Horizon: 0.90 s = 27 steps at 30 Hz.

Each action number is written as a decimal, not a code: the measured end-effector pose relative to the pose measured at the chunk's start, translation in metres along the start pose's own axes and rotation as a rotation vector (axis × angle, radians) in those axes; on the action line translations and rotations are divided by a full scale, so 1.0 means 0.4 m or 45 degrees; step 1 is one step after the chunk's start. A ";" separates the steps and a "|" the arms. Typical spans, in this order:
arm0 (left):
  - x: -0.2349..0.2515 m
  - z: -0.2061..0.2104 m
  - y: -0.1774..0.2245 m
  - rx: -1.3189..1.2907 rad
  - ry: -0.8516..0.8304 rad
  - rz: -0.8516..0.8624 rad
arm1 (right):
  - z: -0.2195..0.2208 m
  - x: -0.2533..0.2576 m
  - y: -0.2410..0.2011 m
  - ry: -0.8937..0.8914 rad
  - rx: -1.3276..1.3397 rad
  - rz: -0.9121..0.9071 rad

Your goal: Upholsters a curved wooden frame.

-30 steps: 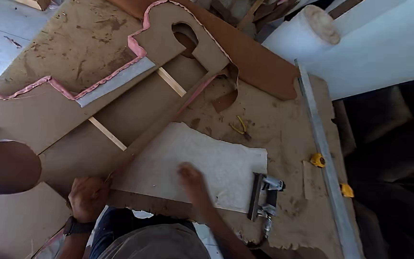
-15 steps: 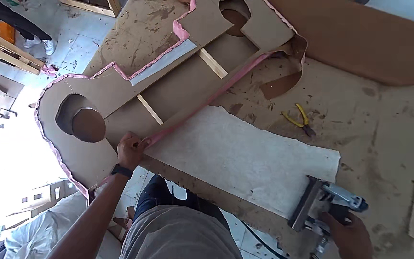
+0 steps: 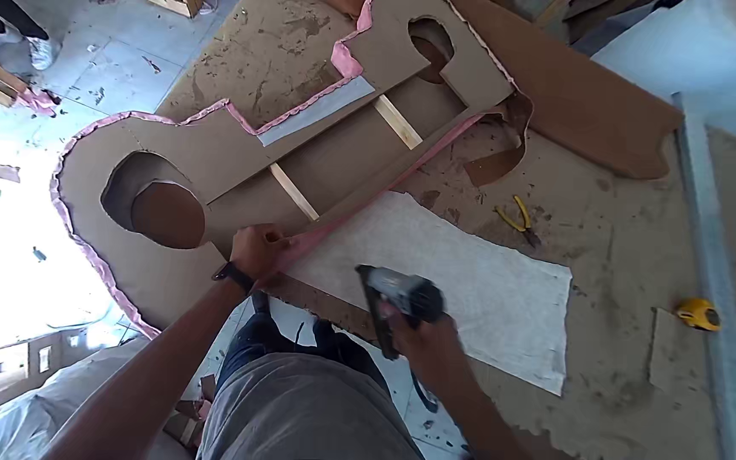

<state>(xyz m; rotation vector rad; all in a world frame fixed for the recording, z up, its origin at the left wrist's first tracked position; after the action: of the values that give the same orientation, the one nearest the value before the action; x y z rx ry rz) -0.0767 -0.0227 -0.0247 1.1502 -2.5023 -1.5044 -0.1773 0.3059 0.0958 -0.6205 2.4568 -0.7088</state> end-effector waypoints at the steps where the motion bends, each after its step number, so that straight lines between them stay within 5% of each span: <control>1: 0.006 -0.004 -0.006 -0.021 -0.012 0.002 | 0.044 0.030 -0.054 -0.063 -0.108 -0.013; 9: 0.018 -0.028 -0.017 -0.164 -0.158 -0.076 | 0.200 0.152 -0.194 -0.194 -0.573 -0.090; 19: 0.039 -0.032 -0.022 -0.174 -0.237 -0.060 | 0.234 0.107 -0.226 -0.267 -0.485 0.022; 23: 0.002 -0.071 -0.018 -0.065 -0.140 0.150 | 0.135 0.103 -0.099 -0.202 0.092 0.176; 27: -0.184 -0.115 -0.090 0.142 0.003 0.452 | -0.028 0.111 0.240 0.005 0.395 0.376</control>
<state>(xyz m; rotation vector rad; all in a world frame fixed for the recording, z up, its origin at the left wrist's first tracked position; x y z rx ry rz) 0.0144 -0.0244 -0.0017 0.6635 -2.6370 -1.2849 -0.2450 0.3587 0.0329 -0.1343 2.3062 -0.9403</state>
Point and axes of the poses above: each hand's wrist, its own x-axis towards the middle knuckle, its own z-axis out of the palm, y = z × x, the point moved 1 cm from there along x, towards the middle knuckle, and after that the axes turned 13 degrees about -x, right-handed, at the moved point
